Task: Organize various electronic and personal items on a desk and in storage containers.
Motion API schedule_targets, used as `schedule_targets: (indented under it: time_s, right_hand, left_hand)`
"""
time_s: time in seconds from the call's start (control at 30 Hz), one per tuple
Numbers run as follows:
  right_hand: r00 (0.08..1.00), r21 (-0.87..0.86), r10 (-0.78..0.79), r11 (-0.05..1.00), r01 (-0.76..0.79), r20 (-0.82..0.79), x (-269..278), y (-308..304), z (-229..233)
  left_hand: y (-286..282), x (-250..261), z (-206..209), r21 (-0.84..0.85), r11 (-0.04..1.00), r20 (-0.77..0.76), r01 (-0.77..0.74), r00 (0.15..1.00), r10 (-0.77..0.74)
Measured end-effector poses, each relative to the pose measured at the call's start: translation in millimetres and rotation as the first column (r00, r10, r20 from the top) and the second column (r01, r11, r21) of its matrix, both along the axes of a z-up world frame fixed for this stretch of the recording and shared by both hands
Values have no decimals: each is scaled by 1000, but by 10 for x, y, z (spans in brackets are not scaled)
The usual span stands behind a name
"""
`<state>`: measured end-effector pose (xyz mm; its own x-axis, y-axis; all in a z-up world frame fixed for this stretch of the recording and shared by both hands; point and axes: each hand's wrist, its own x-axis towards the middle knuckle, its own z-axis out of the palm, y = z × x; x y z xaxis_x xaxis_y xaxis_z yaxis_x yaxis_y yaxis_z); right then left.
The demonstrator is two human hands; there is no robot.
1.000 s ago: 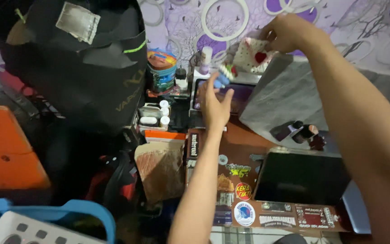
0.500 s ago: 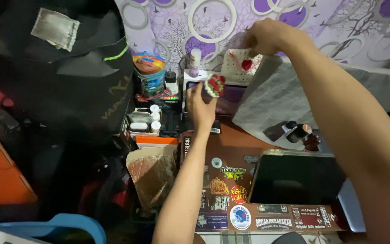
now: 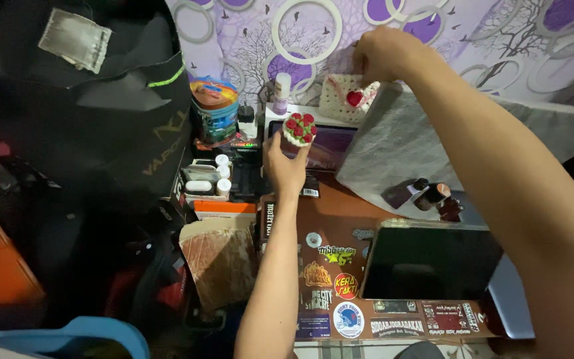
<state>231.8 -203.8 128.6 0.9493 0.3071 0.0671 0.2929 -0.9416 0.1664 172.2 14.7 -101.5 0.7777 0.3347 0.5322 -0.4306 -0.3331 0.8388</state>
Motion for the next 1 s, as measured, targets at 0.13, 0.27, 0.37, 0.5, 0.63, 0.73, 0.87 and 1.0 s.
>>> schedule_targets:
  time_s: [0.13, 0.27, 0.37, 0.5, 0.63, 0.73, 0.87, 1.0]
  right_hand:
    - [996, 17, -32, 999, 30, 87, -23, 33, -11]
    - [990, -29, -22, 999, 27, 141, -65, 33, -14]
    - [984, -60, -52, 996, 63, 171, -114, 56, 69]
    - [969, -16, 15, 1000, -11, 248, -260, 121, 167]
    - [944, 343, 330, 884, -319, 28, -532, 376, 265]
    - [960, 194, 242, 958, -214, -138, -995, 786, 405]
    - [918, 274, 309, 931, -239, -249, -1210, 1065, 390]
    - [883, 363, 338, 907, -213, -327, -1143, 1064, 308]
  left_hand:
    - [18, 25, -3, -16, 1000, -30, 13, 999, -13]
    - [45, 35, 4, -7, 998, 35, 55, 998, -55]
    - [71, -132, 251, -120, 975, -140, 188, 969, -204]
    - [80, -180, 267, -191, 933, 25, 306, 951, -307]
    - [131, -279, 431, -155, 893, 77, 423, 906, -415]
    - [185, -365, 496, -422, 698, 21, 579, 776, -631]
    - [210, -239, 198, -519, 545, 82, 659, 673, -735]
    - [225, -257, 150, -718, 229, 245, 657, 548, -800]
